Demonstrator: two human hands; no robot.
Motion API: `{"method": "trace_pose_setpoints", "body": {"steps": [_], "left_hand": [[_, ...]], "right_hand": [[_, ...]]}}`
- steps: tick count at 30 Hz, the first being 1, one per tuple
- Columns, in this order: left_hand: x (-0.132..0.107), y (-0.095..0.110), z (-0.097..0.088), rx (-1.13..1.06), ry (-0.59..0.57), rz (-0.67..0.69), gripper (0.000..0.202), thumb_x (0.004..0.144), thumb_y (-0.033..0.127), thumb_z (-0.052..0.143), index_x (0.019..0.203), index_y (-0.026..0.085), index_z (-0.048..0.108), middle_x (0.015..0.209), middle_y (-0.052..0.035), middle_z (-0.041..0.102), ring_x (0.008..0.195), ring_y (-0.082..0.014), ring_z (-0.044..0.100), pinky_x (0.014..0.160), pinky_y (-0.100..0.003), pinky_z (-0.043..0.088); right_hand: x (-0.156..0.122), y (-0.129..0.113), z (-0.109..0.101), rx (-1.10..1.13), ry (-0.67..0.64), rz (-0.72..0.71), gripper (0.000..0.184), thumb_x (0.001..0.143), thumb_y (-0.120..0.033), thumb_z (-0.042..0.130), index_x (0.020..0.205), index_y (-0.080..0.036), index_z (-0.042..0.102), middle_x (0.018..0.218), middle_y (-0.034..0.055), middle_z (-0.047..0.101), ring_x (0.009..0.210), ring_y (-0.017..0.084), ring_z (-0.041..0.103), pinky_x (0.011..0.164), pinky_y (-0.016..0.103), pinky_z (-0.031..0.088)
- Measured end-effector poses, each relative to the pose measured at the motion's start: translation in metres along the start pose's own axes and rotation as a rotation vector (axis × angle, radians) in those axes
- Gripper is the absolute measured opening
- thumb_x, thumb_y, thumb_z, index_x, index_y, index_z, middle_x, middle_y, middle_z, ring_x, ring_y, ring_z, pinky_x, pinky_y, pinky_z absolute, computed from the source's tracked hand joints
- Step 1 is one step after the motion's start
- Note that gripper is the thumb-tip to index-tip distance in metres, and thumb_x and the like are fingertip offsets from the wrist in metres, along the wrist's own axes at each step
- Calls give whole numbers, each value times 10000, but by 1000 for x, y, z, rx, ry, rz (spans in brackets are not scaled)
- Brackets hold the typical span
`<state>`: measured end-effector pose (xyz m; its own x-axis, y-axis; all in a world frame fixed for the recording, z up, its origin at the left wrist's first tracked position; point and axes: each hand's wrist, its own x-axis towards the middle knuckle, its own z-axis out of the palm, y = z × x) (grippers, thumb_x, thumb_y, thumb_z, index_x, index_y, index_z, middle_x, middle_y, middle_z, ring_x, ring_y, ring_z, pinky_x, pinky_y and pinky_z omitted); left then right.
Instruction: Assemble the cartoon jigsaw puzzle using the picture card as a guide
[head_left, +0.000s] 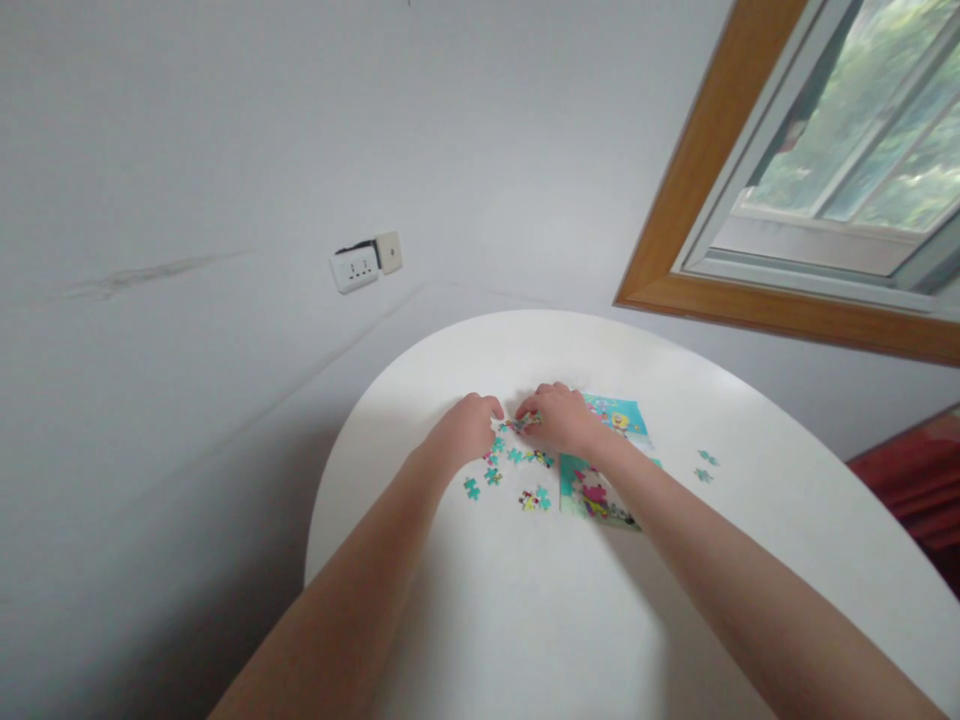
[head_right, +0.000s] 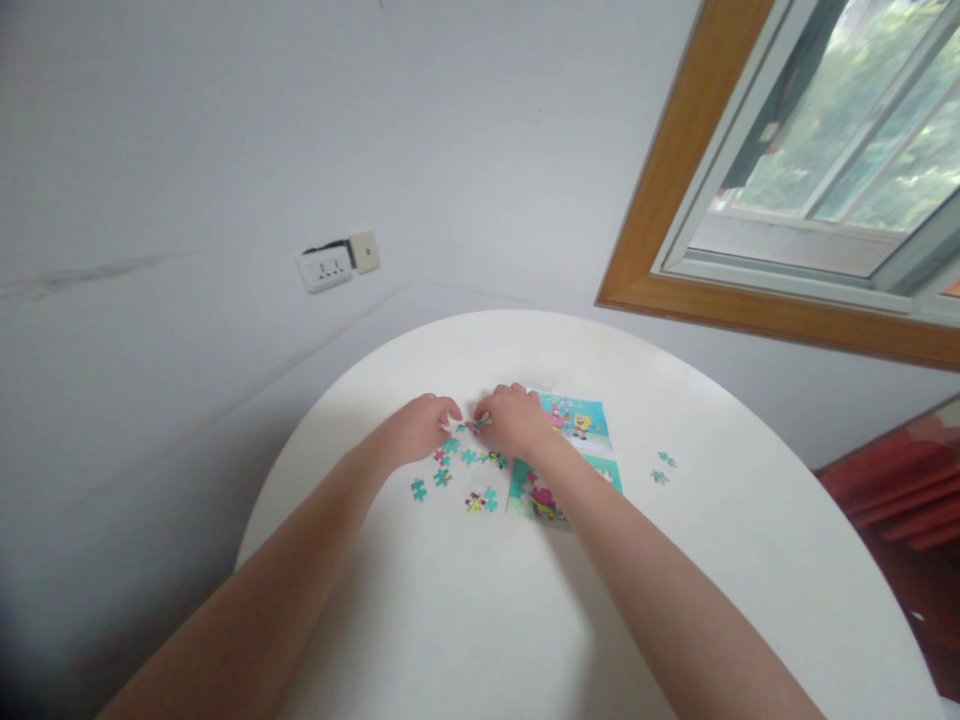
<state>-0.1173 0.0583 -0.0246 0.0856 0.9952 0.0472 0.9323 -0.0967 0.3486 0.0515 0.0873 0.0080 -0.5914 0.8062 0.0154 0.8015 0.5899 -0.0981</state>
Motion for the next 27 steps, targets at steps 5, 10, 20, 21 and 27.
{"method": "trace_pose_setpoints", "body": {"steps": [5, 10, 20, 21, 27], "left_hand": [[-2, 2, -9, -27, -13, -37, 295, 746, 65, 541, 971, 192, 683, 870, -43, 690, 831, -157, 627, 747, -217, 453], [-3, 6, -15, -50, -31, -87, 253, 733, 135, 614, 973, 181, 685, 898, -47, 710, 813, -153, 641, 715, -202, 455], [-4, 10, -16, -52, -31, -96, 250, 708, 147, 641, 951, 165, 695, 964, -91, 714, 902, -199, 651, 774, -238, 471], [-3, 10, -16, -54, -29, -94, 239, 709, 144, 637, 940, 162, 697, 963, -94, 715, 905, -202, 651, 776, -242, 471], [-1, 6, -12, -61, -14, -55, 206, 739, 116, 578, 888, 187, 701, 909, -62, 722, 855, -170, 654, 742, -222, 471]], "right_hand": [[-9, -12, -3, 122, -20, -168, 173, 792, -293, 599, 912, -287, 724, 948, 43, 652, 963, 206, 549, 855, 326, 390], [-13, -25, 8, 174, -65, -240, 285, 778, -275, 630, 1053, -320, 689, 1015, 33, 641, 982, 192, 544, 876, 322, 383], [-12, -35, 1, 42, -119, -245, 280, 791, -271, 597, 1045, -344, 689, 1046, 33, 639, 1001, 215, 543, 862, 339, 384], [-11, -36, 1, 47, -126, -238, 263, 786, -268, 601, 1022, -332, 698, 1039, 31, 645, 997, 212, 548, 860, 333, 387], [-6, -26, 6, 171, -184, -194, 188, 750, -231, 635, 909, -207, 730, 923, 48, 687, 865, 166, 607, 788, 256, 425]]}}
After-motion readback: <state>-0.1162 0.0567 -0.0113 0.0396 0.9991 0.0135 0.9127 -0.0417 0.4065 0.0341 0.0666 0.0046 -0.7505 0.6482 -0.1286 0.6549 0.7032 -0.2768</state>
